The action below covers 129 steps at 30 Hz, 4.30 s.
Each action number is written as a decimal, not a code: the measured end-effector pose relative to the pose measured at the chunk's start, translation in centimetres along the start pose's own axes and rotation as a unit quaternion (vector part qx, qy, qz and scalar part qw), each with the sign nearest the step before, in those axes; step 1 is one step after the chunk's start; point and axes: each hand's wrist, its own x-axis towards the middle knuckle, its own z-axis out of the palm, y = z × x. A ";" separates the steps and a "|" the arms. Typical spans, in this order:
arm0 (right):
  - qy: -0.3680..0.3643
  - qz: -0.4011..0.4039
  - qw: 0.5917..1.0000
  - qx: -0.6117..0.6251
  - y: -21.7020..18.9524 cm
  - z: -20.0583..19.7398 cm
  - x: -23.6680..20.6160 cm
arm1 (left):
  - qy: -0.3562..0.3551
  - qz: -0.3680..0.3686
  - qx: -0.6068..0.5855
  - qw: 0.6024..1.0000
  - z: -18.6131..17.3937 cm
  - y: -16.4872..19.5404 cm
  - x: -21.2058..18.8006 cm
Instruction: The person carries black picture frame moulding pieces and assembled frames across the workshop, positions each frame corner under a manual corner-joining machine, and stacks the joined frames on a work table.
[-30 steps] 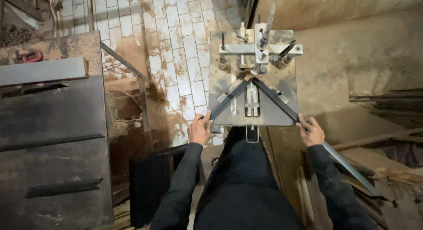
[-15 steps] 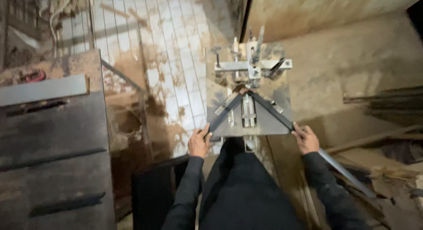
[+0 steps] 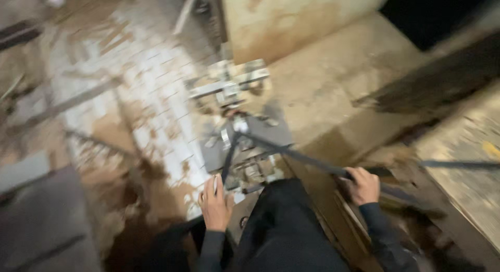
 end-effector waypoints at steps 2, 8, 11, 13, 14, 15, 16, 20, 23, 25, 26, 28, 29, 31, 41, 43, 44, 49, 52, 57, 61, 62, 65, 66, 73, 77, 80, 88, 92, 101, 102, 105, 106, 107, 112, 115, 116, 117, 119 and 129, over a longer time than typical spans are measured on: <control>0.024 -0.054 0.998 0.018 0.4 -1.7 -1.1 | -0.005 0.129 0.031 0.991 0.4 5.3 0.6; 0.076 -0.166 0.982 0.049 1.6 -6.1 -0.8 | -0.085 0.299 0.071 0.948 3.1 15.7 3.9; 0.143 -0.192 0.970 0.037 5.6 -7.9 -0.2 | -0.087 0.311 0.041 0.946 5.2 17.3 4.4; 0.229 -0.114 0.963 0.087 11.8 -9.8 0.6 | -0.039 0.305 0.056 0.950 7.0 17.4 4.1; 0.182 0.099 0.969 0.136 15.2 -10.7 -0.1 | -0.026 0.283 0.074 0.956 7.8 17.2 3.6; 0.368 0.132 0.920 -0.024 19.5 -11.5 0.2 | -0.015 0.259 0.095 0.961 8.4 16.4 2.9; 0.361 0.253 0.894 -0.077 24.3 -13.0 0.1 | -0.028 0.266 0.087 0.960 9.0 15.5 2.4; 0.278 0.510 0.811 -0.070 39.7 -17.6 0.3 | -0.024 0.252 0.095 0.963 11.2 10.8 2.6; 0.154 0.629 0.761 0.032 45.3 -18.4 0.3 | -0.009 0.194 0.080 0.978 11.5 8.9 1.5; 0.108 0.634 0.764 -0.051 47.4 -18.4 0.6 | -0.011 0.165 0.072 0.984 11.1 8.8 0.4; 0.092 0.660 0.744 -0.047 48.0 -18.3 0.8 | -0.011 0.153 0.071 0.986 10.6 8.9 -0.3; 0.106 0.694 0.712 -0.022 48.9 -18.2 1.1 | -0.009 0.139 0.072 0.988 9.5 9.2 -1.4; 0.172 0.692 0.700 0.033 49.2 -18.1 1.1 | -0.004 0.132 0.072 0.989 8.9 9.3 -1.9; 0.346 0.633 0.659 0.215 49.8 -18.2 0.9 | 0.009 0.121 0.074 0.990 7.5 9.1 -2.7; 0.496 0.102 0.678 0.532 40.3 -17.2 -3.1 | 0.093 0.006 0.190 0.977 1.9 7.9 -7.0; 0.492 0.072 0.672 0.548 34.2 -16.6 -1.7 | 0.105 -0.023 0.217 0.970 0.6 8.0 -7.3; 0.487 0.063 0.663 0.566 30.9 -16.5 -0.7 | 0.111 -0.040 0.231 0.966 -0.1 7.9 -7.4; 0.373 0.055 0.676 0.633 14.1 -16.1 4.5 | 0.148 -0.073 0.237 0.957 -3.7 5.7 -8.6; 0.288 -0.001 0.743 0.604 5.2 -14.1 7.9 | 0.165 -0.089 0.262 0.947 -6.0 3.3 -10.1; 0.169 -0.011 0.728 0.664 -6.6 -10.3 8.8 | 0.159 -0.119 0.287 0.937 -11.1 -1.1 -13.8; 0.101 -0.038 0.705 0.701 -11.9 -7.0 9.4 | 0.143 -0.118 0.306 0.934 -14.2 -4.6 -15.5; 0.079 -0.046 0.738 0.668 -12.7 -5.9 9.5 | 0.146 -0.112 0.301 0.936 -14.8 -5.4 -15.5; 0.035 -0.054 0.788 0.612 -14.7 -1.7 8.0 | 0.117 -0.097 0.314 0.937 -15.8 -7.5 -15.4; 0.026 -0.054 0.798 0.600 -15.1 -0.1 7.1 | 0.097 -0.122 0.279 0.948 -15.9 -8.0 -15.1; 0.060 0.187 0.643 0.740 -14.0 7.6 2.2 | 0.023 -0.180 0.076 0.980 -13.4 -11.4 -12.0; 0.019 0.310 0.601 0.737 -13.0 9.4 0.9 | -0.019 -0.165 0.045 0.985 -10.3 -12.9 -10.4; 0.011 0.342 0.574 0.744 -13.5 10.2 2.6 | -0.071 -0.200 0.049 0.976 -8.2 -14.0 -8.8; 0.016 0.339 0.614 0.712 -13.8 11.0 9.3 | -0.024 -0.218 0.027 0.975 -4.5 -14.4 -5.3; 0.015 0.340 0.628 0.700 -13.5 11.5 12.0 | -0.035 -0.238 0.033 0.970 -4.3 -15.0 -4.8; -0.039 0.334 0.628 0.702 -11.9 12.3 13.6 | -0.057 -0.152 0.011 0.987 0.4 -14.0 1.6; -0.050 0.329 0.628 0.704 -11.8 12.4 13.7 | -0.063 -0.151 0.016 0.986 1.0 -13.6 2.4; -0.066 0.348 0.631 0.690 -11.4 12.4 14.0 | -0.073 -0.152 0.024 0.985 2.3 -13.0 4.3; -0.072 0.356 0.632 0.685 -11.5 12.4 14.2 | -0.081 -0.157 0.018 0.984 2.4 -12.8 4.6; -0.077 0.360 0.632 0.682 -11.4 12.4 14.3 | -0.085 -0.161 0.014 0.983 2.5 -12.8 4.8; -0.089 0.360 0.633 0.680 -11.1 12.5 14.4 | -0.090 -0.150 0.015 0.985 2.9 -13.3 4.8; -0.088 0.367 0.635 0.674 -11.0 12.6 14.5 | -0.089 -0.165 0.006 0.982 3.2 -13.7 4.4; -0.089 0.366 0.638 0.672 -11.0 12.7 14.5 | -0.089 -0.174 0.002 0.981 3.3 -13.7 4.3; -0.090 0.361 0.642 0.670 -11.1 12.6 14.6 | -0.085 -0.170 0.003 0.982 3.3 -13.7 4.3; -0.087 0.377 0.637 0.667 -11.1 12.7 14.5 | -0.071 -0.159 0.009 0.985 3.2 -13.3 4.5; -0.073 0.389 0.632 0.667 -11.8 11.7 13.4 | 0.153 -0.212 0.125 0.957 -4.8 -9.1 -9.1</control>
